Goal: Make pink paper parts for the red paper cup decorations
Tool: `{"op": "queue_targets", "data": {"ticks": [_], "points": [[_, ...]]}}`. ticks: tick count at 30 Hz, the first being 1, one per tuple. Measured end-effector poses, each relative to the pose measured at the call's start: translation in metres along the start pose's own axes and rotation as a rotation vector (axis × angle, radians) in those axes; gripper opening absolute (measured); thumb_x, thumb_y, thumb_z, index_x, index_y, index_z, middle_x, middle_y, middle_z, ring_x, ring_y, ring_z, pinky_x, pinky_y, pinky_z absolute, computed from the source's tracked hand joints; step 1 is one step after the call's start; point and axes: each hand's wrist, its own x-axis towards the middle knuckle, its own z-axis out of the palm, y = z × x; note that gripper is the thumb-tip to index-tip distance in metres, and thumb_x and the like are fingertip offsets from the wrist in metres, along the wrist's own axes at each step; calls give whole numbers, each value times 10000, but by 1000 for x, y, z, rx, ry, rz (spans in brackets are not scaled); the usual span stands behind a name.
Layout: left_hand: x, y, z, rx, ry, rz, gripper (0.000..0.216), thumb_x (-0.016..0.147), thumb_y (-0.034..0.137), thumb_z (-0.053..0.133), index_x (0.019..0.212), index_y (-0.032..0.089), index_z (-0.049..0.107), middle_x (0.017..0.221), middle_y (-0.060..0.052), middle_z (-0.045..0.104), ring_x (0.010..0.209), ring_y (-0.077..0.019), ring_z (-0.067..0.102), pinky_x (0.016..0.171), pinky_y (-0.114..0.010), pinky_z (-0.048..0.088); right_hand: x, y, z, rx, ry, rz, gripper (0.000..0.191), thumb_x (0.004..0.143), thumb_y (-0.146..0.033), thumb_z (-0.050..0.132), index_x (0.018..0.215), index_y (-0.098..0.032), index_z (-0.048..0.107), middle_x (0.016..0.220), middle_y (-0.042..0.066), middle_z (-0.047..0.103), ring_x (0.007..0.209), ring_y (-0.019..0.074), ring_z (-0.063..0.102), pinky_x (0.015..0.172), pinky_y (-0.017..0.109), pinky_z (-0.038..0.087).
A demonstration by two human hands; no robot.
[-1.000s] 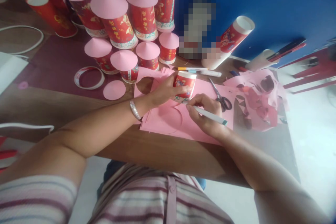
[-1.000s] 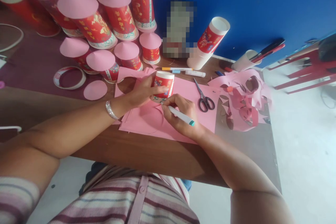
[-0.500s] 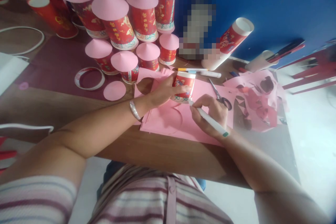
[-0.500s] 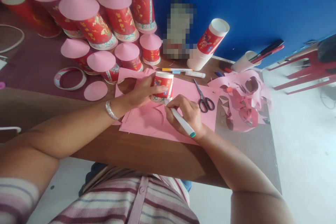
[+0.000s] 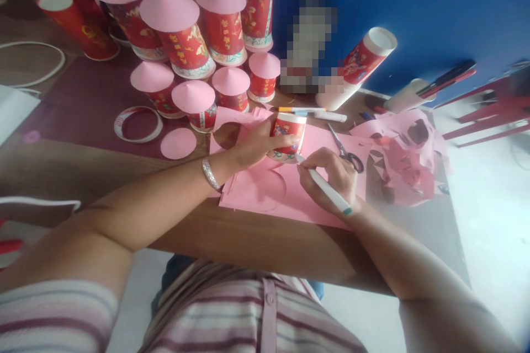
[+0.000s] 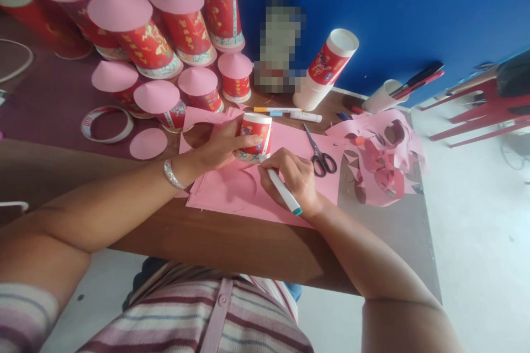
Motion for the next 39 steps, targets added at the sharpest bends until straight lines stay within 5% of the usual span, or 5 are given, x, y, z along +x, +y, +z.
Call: {"op": "queue_targets", "data": {"ticks": [39], "points": [[0,4,1,7,-5,-4,545,827,484,1000,1137,218,640,980,-7,777,836,-149,732,763,-275,599,-1,0,-1,12,-33,20,213,992,-79,695,977,-289,656,770,-50,723,598,144,682,567,265,551]]}}
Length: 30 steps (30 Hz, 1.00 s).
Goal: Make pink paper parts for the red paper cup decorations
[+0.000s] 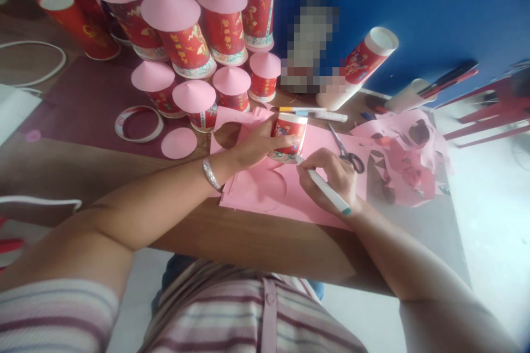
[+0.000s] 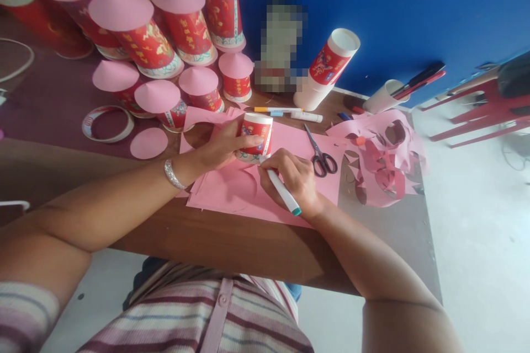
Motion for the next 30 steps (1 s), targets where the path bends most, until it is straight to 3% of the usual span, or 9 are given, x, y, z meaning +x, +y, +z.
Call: {"op": "queue_targets", "data": {"ticks": [16,30], "points": [[-1,0,1,3,11,-7,539,824,472,995,1138,221,636,1018,-18,795,871,-160,744,776,-275,598,0,2,2,-30,7,-48,213,1007,-63,698,999,-275,676,790,-40,740,607,139,700,564,259,579],[-1,-3,-1,3,6,1,554,851,496,991,1173,224,630,1008,-23,798,888,-176,763,808,-300,612,1,3,2,-85,37,-49,231,997,-65,679,979,-290,633,768,-59,719,581,133,667,541,264,520]]}}
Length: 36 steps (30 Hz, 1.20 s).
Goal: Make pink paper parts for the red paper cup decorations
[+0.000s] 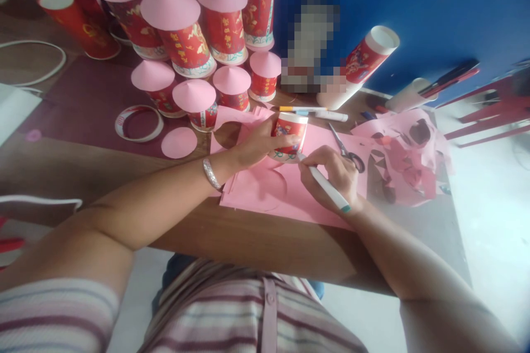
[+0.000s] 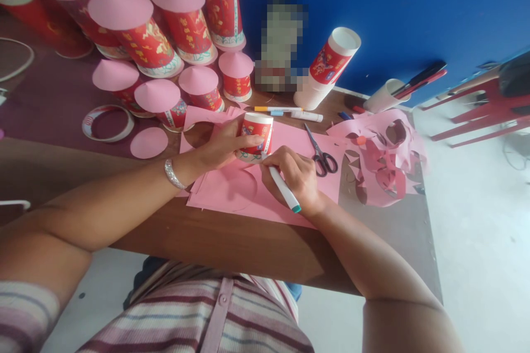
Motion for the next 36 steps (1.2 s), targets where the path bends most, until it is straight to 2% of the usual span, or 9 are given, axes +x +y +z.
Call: {"op": "queue_targets", "data": {"ticks": [9,14,18,22,36], "points": [[0,1,0,-22,6,-13,592,806,465,1034,1172,214,643,987,1,770,857,-156,738,791,-291,609,0,-2,-1,-34,0,21,223,996,-76,677,955,-283,607,742,-71,688,568,124,641,544,252,482],[1,0,0,-26,0,2,572,823,458,1018,1180,214,644,1001,-2,776,873,-162,754,812,-299,615,0,-2,-1,-37,-11,16,219,992,-75,673,953,-279,602,741,-73,690,555,118,628,536,253,464],[1,1,0,-13,-8,3,574,833,475,1011,1177,213,634,984,4,764,851,-158,754,771,-288,613,0,-2,-1,-21,-5,9,231,984,-62,674,957,-278,598,740,-77,688,547,116,620,530,248,450],[1,1,0,-8,-15,20,562,847,499,1002,1153,213,628,967,5,759,833,-154,750,738,-276,604,1,-3,-1,-18,-7,10,236,974,-53,679,950,-275,601,734,-77,687,547,113,625,531,243,460],[2,1,0,2,-9,12,523,847,457,972,1162,217,630,988,-9,764,867,-168,745,794,-301,612,1,-5,-4,68,-38,5,228,993,-59,695,975,-275,623,757,-66,683,581,123,630,555,245,496]]}}
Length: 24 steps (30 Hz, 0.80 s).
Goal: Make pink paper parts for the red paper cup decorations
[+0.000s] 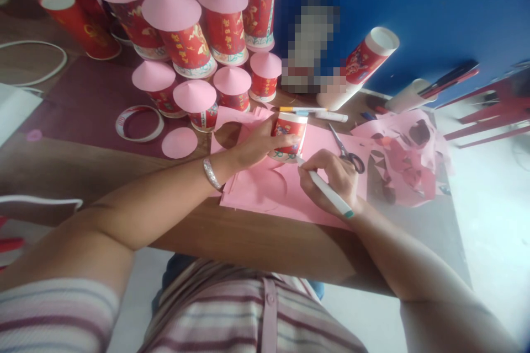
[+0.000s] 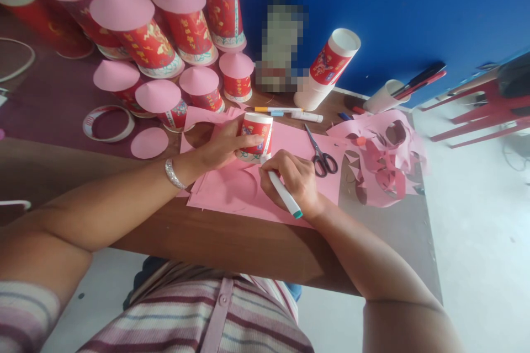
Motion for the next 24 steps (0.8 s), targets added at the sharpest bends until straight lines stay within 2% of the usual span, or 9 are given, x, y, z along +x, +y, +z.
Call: {"op": "queue_targets", "data": {"ticks": [4,13,24], "points": [[0,-1,0,-10,12,-14,532,841,451,977,1173,216,635,1007,-8,765,863,-155,738,782,-281,602,0,-1,-1,52,0,-13,242,975,-40,703,976,-272,635,751,-62,679,583,130,631,554,257,502],[0,-3,-2,43,-4,17,507,893,500,937,1172,221,619,1018,-30,794,883,-170,765,784,-291,607,0,1,2,-30,14,-16,209,1037,-76,676,994,-274,625,777,-52,699,596,131,661,549,259,504],[-1,1,1,-25,14,-24,531,817,434,1002,1133,215,636,992,-5,771,844,-147,724,768,-271,592,2,0,4,-20,12,-9,250,995,-30,690,981,-272,631,772,-64,679,598,118,640,543,238,492]]}}
